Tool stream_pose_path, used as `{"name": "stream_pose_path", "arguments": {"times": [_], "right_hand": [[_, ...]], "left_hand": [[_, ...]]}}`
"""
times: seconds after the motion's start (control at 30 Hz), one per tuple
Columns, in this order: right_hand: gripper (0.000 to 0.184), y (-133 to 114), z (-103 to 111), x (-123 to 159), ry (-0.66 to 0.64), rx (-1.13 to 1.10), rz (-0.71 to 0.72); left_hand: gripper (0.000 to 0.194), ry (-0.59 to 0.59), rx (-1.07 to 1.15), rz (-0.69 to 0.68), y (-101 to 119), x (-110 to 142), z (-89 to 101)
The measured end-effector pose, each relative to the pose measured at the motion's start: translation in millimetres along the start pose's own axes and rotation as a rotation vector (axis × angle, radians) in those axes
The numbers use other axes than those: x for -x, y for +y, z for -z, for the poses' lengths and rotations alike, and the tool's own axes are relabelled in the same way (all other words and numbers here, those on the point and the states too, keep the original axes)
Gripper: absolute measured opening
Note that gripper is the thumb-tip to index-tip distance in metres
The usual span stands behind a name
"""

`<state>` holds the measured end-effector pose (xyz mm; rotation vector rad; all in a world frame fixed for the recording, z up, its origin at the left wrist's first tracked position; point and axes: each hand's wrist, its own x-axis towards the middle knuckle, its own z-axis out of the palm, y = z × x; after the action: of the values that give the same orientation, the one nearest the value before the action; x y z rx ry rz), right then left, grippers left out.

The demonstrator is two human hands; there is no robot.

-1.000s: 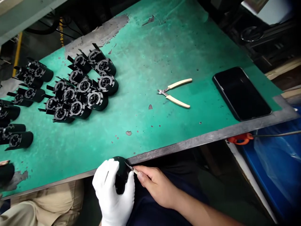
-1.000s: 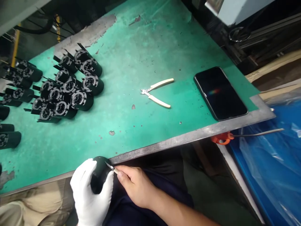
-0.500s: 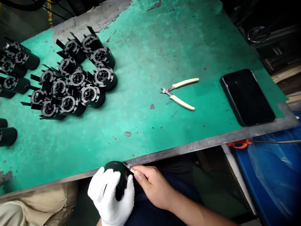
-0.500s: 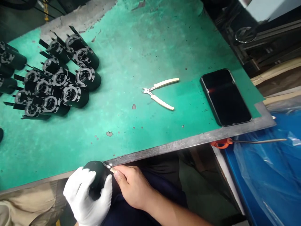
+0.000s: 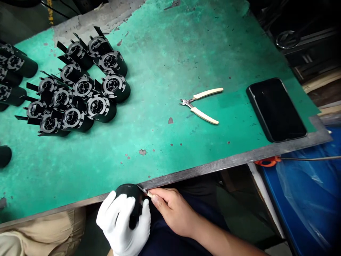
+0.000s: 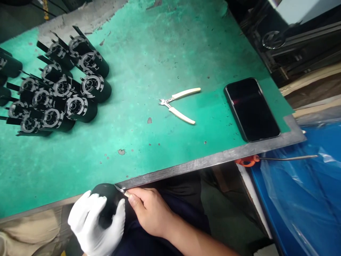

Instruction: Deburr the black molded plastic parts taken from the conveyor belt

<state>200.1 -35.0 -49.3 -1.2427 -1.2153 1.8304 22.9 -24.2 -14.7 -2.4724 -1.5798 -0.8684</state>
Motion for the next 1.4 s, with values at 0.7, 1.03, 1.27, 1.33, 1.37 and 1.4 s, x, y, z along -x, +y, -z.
{"name": "stream_pose_path", "arguments": {"times": [0.7, 1.03, 1.27, 1.33, 1.37, 1.4], "right_hand": [[0.04, 5.0, 3.1, -8.0, -0.004, 0.072, 0.006], [0.039, 0.9, 7.1, -7.6, -0.042, 0.119, 0.01], [0.041, -5.3, 0.4, -8.8, 0.003, 0.12, -0.07], [0.046, -2.6, -0.2, -6.1, -0.02, 0.029, -0.095], [0.05, -1.0, 0.1, -4.1, -0.029, -0.021, -0.119], [0.053, 0.7, 0.8, -2.0, -0.027, -0.062, -0.144]], "left_hand": [[0.044, 0.015, 0.085, -0.094, -3.0, 5.6, -0.5], [0.044, 0.029, 0.101, -0.063, -2.8, 6.2, -0.5], [0.044, 0.054, 0.104, -0.069, -1.1, 15.6, 0.8], [0.044, 0.02, 0.124, -0.022, -3.2, 14.7, 5.4], [0.045, -0.006, 0.131, 0.002, -6.5, 11.7, 6.9], [0.048, -0.029, 0.127, 0.036, -11.9, 6.4, 7.0]]}}
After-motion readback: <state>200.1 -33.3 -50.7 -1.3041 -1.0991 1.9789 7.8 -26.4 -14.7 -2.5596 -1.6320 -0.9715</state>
